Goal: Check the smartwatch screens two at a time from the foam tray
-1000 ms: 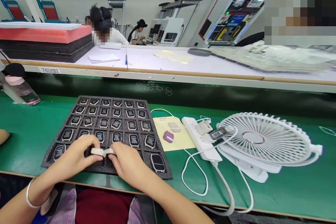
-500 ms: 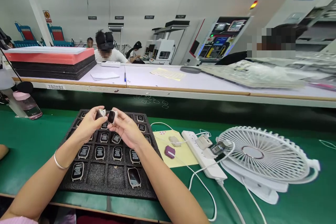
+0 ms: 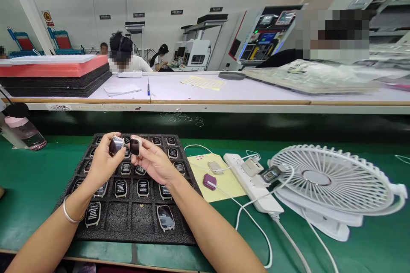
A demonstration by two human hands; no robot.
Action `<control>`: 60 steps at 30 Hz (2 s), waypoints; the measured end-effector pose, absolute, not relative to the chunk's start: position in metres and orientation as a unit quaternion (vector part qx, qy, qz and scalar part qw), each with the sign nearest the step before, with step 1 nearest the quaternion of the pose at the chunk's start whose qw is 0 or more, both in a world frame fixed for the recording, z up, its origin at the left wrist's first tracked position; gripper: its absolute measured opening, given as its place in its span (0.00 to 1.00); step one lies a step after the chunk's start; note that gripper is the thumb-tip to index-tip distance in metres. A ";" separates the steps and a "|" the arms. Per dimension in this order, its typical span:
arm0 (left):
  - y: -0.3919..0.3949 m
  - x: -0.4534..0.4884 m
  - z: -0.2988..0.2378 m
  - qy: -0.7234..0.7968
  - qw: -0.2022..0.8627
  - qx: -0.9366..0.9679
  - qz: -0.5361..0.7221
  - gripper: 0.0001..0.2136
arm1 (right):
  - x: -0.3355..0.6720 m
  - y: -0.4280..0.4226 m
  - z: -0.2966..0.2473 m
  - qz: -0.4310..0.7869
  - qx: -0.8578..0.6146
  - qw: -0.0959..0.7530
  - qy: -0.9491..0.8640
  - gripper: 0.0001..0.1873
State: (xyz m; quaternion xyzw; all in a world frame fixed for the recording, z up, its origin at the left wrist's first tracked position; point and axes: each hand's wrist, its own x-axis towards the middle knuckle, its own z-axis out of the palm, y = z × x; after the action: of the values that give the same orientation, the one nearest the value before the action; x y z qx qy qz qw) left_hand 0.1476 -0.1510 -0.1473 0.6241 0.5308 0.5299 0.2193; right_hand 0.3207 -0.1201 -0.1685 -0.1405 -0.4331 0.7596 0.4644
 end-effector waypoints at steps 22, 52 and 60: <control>-0.152 0.153 -0.153 0.539 0.203 0.618 0.535 0.17 | 0.318 -0.121 -0.176 0.777 -0.146 0.456 -0.409 0.22; -0.154 0.156 -0.151 0.515 0.235 0.604 0.561 0.17 | 0.320 -0.125 -0.169 0.765 -0.148 0.462 -0.424 0.21; -0.155 0.156 -0.151 0.522 0.216 0.610 0.555 0.16 | 0.320 -0.126 -0.168 0.768 -0.138 0.461 -0.422 0.23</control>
State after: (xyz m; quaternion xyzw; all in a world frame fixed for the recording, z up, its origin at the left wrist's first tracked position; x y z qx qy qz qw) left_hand 0.1558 -0.1547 -0.1513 0.6102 0.5225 0.5549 0.2163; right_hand 0.3205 -0.1258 -0.1680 -0.1383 -0.4225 0.7682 0.4607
